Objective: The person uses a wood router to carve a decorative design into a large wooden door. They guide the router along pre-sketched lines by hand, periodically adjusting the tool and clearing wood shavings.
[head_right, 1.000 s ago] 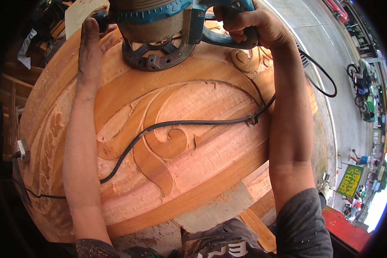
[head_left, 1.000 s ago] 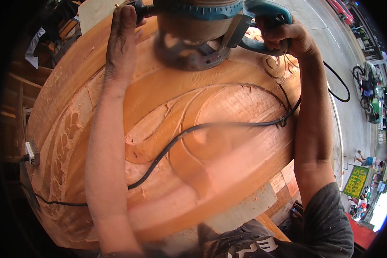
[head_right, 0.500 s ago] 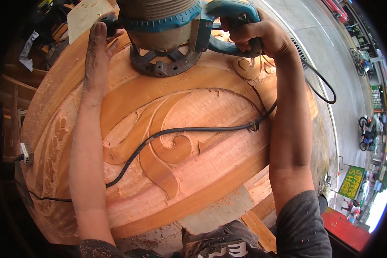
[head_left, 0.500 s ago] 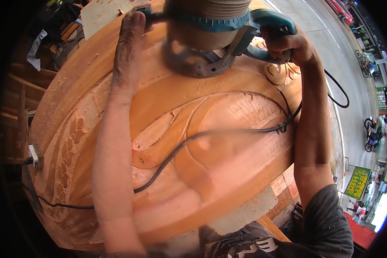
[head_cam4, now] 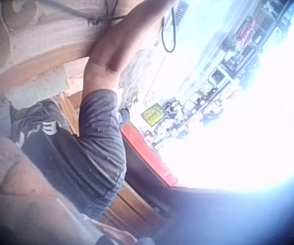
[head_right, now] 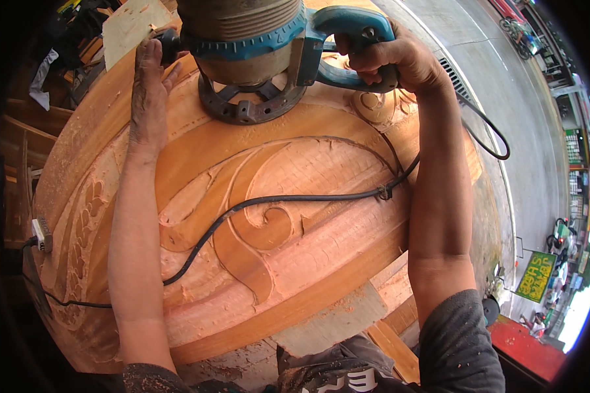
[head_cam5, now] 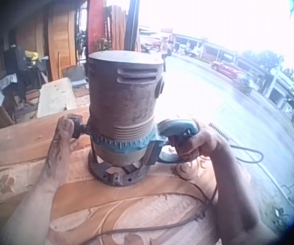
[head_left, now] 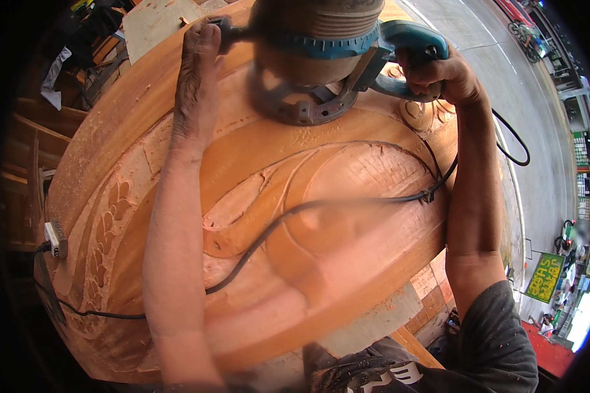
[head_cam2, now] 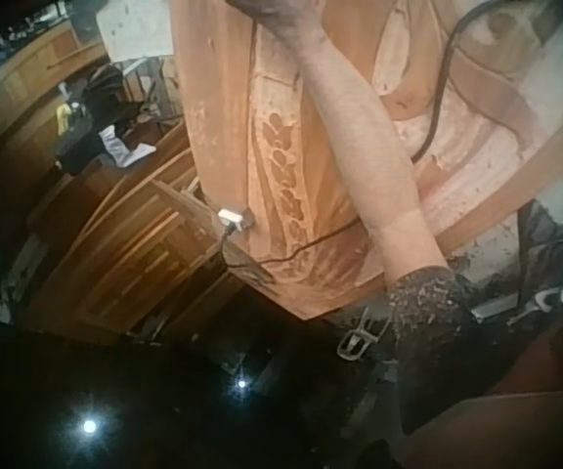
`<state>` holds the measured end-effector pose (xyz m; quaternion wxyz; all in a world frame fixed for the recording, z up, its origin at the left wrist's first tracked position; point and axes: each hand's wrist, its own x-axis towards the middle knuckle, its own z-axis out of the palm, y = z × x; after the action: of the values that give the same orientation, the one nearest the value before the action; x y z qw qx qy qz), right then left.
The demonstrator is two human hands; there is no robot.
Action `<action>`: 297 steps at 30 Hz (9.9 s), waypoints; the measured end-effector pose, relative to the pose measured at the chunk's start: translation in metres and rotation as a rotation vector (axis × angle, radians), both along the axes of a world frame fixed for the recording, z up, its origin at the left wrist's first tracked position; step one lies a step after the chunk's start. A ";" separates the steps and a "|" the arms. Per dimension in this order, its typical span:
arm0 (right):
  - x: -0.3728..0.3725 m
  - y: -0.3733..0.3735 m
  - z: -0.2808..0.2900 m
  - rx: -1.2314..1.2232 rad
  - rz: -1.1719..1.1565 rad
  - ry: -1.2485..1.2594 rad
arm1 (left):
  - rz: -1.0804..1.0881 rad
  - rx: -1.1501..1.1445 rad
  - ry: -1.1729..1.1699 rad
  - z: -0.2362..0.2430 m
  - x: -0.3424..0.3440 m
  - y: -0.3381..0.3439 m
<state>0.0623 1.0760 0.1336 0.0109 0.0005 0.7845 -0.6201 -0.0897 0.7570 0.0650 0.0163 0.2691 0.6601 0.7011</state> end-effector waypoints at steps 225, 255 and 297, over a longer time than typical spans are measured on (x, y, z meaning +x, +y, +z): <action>0.031 -0.019 0.001 -0.051 -0.034 -0.010 | 0.040 -0.037 0.014 0.008 0.017 0.001; 0.038 -0.010 0.001 -0.010 0.001 -0.016 | 0.164 -0.070 0.158 0.019 0.032 0.001; 0.020 -0.032 0.000 -0.023 -0.033 0.007 | -0.058 -0.004 0.128 0.015 0.001 -0.020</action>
<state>0.0827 1.0436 0.1339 -0.0019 0.0112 0.7770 -0.6293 -0.0885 0.7369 0.0803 -0.0049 0.3325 0.6533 0.6802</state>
